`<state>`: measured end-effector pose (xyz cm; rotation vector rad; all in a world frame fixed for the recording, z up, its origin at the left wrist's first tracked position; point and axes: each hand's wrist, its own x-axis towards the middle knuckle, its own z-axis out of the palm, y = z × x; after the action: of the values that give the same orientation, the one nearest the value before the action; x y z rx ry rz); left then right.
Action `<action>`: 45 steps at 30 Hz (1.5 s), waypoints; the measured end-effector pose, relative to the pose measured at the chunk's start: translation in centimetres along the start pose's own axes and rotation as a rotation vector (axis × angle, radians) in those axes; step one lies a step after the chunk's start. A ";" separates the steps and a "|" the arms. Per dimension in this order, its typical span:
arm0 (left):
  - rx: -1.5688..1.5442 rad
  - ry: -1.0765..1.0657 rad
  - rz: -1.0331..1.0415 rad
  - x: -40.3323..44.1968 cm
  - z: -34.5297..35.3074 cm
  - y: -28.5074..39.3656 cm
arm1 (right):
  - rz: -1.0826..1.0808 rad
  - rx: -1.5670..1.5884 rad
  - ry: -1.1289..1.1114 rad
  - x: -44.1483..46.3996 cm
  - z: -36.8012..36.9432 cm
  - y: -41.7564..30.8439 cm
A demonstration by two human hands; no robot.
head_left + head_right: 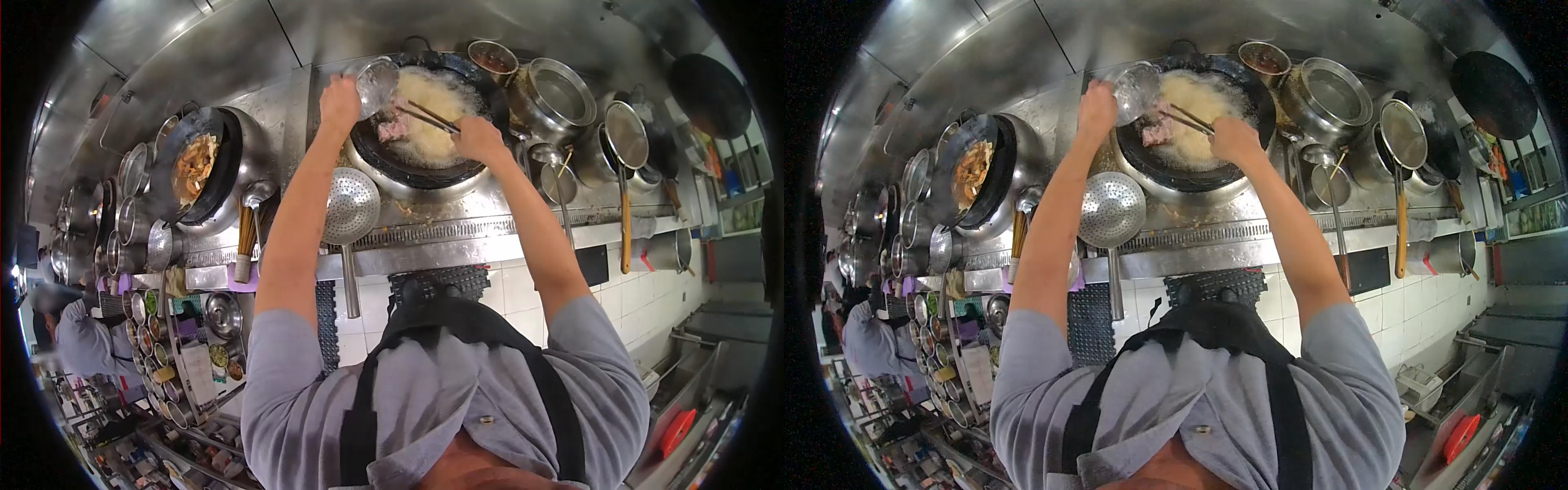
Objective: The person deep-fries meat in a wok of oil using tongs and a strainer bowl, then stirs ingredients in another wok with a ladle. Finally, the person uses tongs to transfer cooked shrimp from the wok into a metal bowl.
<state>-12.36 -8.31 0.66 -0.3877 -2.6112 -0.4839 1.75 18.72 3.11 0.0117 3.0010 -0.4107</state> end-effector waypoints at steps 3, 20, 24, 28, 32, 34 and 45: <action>-0.021 0.122 0.037 1.2 -2.1 -0.6 | -0.006 -0.011 -0.009 3.1 0.1 0.0; -1.298 0.266 -1.112 -36.3 -12.8 -16.7 | 0.315 -0.335 0.079 -12.6 -7.0 26.5; -1.396 0.384 -1.223 -45.1 -18.4 -8.6 | 0.097 -0.499 0.137 -14.6 0.0 44.2; -1.321 0.546 -1.312 -47.4 -17.9 -7.9 | 0.263 -0.405 -0.078 -10.8 2.3 43.0; -1.265 0.623 -1.309 -44.7 -13.4 -10.8 | 0.193 -0.279 -0.076 -13.3 0.5 34.1; -1.113 0.539 -1.368 -44.2 -10.5 -12.4 | 0.112 -0.227 -0.108 -14.3 0.8 32.1; -0.930 0.821 -1.447 -50.4 -5.6 -8.6 | -0.430 0.072 -0.483 -16.9 7.5 16.2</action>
<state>30.00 -27.66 -21.18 1.2643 -1.2912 -1.7748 19.78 32.49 -6.49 -0.6382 2.4929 -0.4770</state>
